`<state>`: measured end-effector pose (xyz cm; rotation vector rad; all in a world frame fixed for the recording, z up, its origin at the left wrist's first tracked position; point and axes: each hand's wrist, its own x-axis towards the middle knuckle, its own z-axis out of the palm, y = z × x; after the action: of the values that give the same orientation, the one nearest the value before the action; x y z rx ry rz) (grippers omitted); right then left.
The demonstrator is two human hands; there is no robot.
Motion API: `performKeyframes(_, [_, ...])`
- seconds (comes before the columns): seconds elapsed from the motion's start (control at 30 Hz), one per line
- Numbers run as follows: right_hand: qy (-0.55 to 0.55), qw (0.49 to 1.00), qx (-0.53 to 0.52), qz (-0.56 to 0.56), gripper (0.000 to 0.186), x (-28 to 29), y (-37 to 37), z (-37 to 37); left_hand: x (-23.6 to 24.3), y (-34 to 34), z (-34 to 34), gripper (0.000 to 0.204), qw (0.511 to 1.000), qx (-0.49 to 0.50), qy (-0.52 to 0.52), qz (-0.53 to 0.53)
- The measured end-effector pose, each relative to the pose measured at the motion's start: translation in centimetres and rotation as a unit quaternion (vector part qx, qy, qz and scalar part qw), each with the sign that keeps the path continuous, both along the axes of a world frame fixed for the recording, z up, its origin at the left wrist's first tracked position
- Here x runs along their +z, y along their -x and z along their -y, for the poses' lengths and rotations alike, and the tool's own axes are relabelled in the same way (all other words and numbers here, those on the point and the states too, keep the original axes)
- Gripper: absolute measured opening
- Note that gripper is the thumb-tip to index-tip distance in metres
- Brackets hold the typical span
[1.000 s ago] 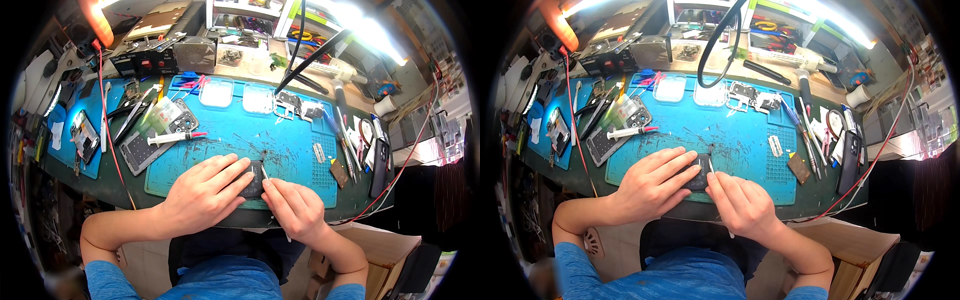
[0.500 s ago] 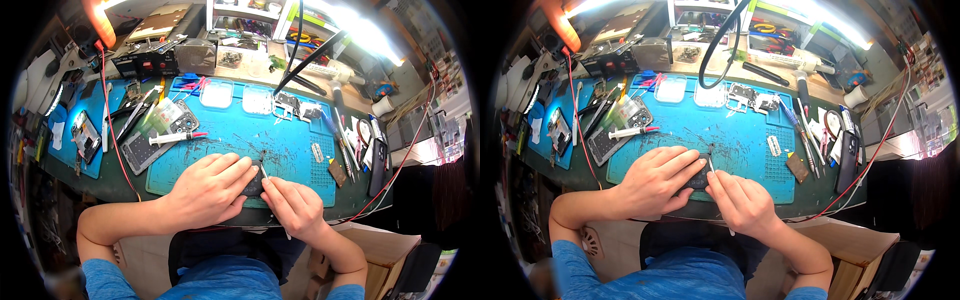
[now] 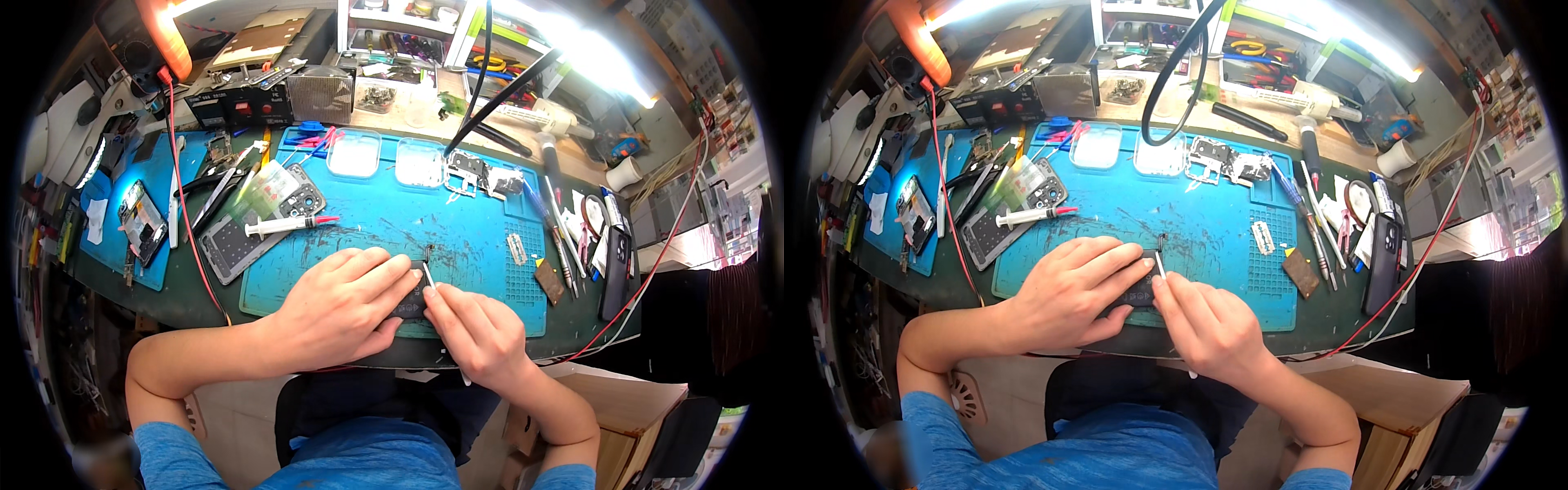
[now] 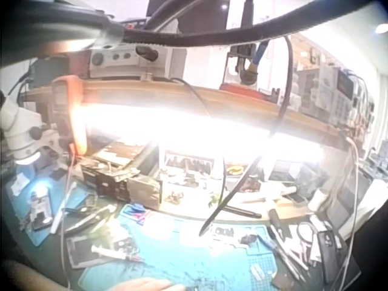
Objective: The person uses multimeter probes to test points on a disassembled smartphone motherboard and battery. They then remove the battery from the phone chassis and scrape the battery surface with a small tool.
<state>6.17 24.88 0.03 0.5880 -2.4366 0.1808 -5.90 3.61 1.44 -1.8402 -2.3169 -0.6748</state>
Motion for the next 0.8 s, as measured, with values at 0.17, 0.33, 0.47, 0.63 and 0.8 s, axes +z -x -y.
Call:
performKeyframes(0.17, [0.039,0.999,0.018,-0.014,0.024,-0.12,-0.31,-0.18,-0.36,0.18,0.06,0.055,1.000,0.002,-0.019,-0.006])
performKeyframes(0.33, [0.052,0.999,0.010,-0.010,0.023,-0.28,-0.17,-0.15,-0.40,0.29,0.08,0.055,1.000,0.001,-0.029,-0.006])
performKeyframes(0.47, [0.057,0.998,0.013,-0.004,0.024,-0.15,0.02,-0.14,-0.54,0.29,0.12,0.055,1.000,0.002,-0.031,0.000])
performKeyframes(0.63, [0.059,0.998,0.012,0.000,0.025,-0.15,-0.01,-0.16,-0.53,0.32,0.09,0.055,1.000,0.001,-0.031,0.002])
performKeyframes(0.8, [0.056,0.998,0.006,0.004,0.025,-0.18,0.01,-0.12,-0.59,0.32,0.12,0.056,1.000,0.003,-0.028,0.002])
